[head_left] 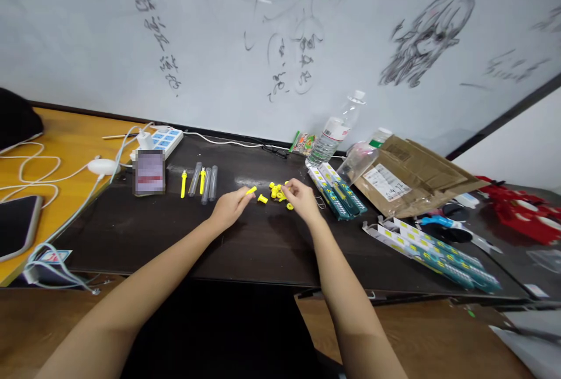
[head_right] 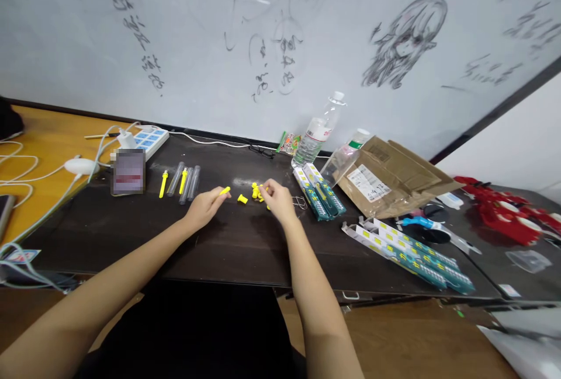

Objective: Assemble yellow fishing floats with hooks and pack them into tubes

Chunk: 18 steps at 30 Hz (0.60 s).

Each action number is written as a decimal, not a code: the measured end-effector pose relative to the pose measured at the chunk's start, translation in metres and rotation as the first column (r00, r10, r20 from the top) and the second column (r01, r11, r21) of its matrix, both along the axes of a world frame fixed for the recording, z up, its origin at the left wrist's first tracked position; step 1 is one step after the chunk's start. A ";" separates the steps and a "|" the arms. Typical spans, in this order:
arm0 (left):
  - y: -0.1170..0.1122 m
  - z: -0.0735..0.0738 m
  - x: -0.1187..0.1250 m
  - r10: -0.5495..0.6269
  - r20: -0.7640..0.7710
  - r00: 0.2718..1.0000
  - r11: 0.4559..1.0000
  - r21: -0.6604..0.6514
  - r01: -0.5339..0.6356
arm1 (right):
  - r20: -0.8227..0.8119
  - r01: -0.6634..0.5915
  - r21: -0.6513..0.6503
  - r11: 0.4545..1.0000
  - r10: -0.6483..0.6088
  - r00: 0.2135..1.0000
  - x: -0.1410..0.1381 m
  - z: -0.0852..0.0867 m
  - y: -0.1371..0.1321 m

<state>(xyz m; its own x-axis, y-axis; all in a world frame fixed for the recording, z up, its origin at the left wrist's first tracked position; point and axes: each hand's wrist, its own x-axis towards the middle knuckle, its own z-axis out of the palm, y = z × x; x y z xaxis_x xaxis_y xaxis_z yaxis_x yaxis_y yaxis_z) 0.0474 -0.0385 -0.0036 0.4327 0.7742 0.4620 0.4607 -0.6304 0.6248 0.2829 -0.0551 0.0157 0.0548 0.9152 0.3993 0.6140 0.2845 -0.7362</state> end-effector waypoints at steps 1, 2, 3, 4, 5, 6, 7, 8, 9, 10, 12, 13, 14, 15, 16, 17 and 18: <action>0.000 0.000 0.001 -0.002 -0.087 0.996 1.000 -0.010 0.001 | 0.109 0.056 -0.009 0.998 -0.055 0.993 0.012 0.003 -0.002; 0.000 -0.001 0.003 0.001 -0.158 0.987 1.000 -0.026 -0.006 | 0.199 0.088 -0.052 0.995 -0.076 0.977 0.023 0.005 -0.004; 0.000 -0.001 0.004 0.005 -0.209 0.978 0.999 -0.043 -0.014 | 0.279 0.098 -0.113 0.989 -0.063 0.958 0.031 0.005 -0.007; -0.001 -0.002 0.005 0.004 -0.246 0.969 0.998 -0.055 -0.018 | 0.345 0.106 -0.171 0.980 -0.041 0.938 0.037 0.005 -0.009; -0.001 -0.003 0.006 -0.010 -0.272 0.962 0.998 -0.062 -0.007 | 0.398 0.106 -0.218 0.970 -0.012 0.917 0.041 0.003 -0.011; -0.001 -0.003 0.006 -0.032 -0.288 0.957 0.998 -0.063 0.015 | 0.442 0.105 -0.246 0.964 0.015 0.897 0.043 0.001 -0.012; -0.002 -0.003 0.006 -0.063 -0.300 0.952 0.997 -0.060 0.047 | 0.476 0.105 -0.260 0.960 0.033 0.879 0.043 -0.002 -0.013; -0.002 -0.004 0.006 -0.098 -0.308 0.946 0.995 -0.054 0.085 | 0.501 0.106 -0.264 0.959 0.042 0.865 0.043 -0.005 -0.013; -0.002 -0.004 0.006 -0.129 -0.312 0.941 0.992 -0.045 0.121 | 0.512 0.107 -0.264 0.959 0.045 0.858 0.042 -0.008 -0.012; -0.002 -0.004 0.005 -0.152 -0.311 0.938 0.988 -0.033 0.149 | 0.505 0.101 -0.266 0.959 0.049 0.862 0.041 -0.010 -0.011; -0.003 -0.004 0.005 -0.170 -0.299 0.939 0.985 -0.012 0.174 | 0.405 0.041 -0.270 0.962 0.075 0.911 0.039 -0.013 -0.009; -0.003 -0.004 0.005 -0.169 -0.289 0.942 0.985 -0.007 0.174 | 0.305 -0.018 -0.260 0.965 0.100 0.947 0.036 -0.014 -0.008; -0.003 -0.004 0.006 -0.164 -0.280 0.946 0.986 -0.005 0.169 | 0.178 -0.096 -0.241 0.966 0.141 0.974 0.031 -0.015 -0.007; -0.003 -0.004 0.006 -0.158 -0.274 0.949 0.987 -0.007 0.163 | 0.039 -0.181 -0.214 0.960 0.194 0.980 0.026 -0.016 -0.007; -0.003 -0.005 0.006 -0.154 -0.274 0.949 0.988 -0.011 0.157 | -0.092 -0.265 -0.182 0.947 0.252 0.963 0.019 -0.016 -0.007; -0.003 -0.005 0.006 -0.152 -0.278 0.949 0.988 -0.015 0.153 | -0.191 -0.343 -0.166 0.924 0.312 0.931 0.012 -0.017 -0.008; -0.003 -0.005 0.006 -0.152 -0.283 0.947 0.988 -0.019 0.153 | -0.251 -0.399 -0.163 0.902 0.353 0.901 0.004 -0.017 -0.008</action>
<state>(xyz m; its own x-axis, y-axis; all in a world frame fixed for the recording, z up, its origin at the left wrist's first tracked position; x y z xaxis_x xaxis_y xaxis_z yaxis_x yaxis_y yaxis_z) 0.0535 -0.0417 -0.0088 0.6589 0.6872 0.3060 0.5162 -0.7089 0.4805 0.2869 -0.0634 -0.0017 -0.2478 0.9440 0.2176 0.3158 0.2911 -0.9031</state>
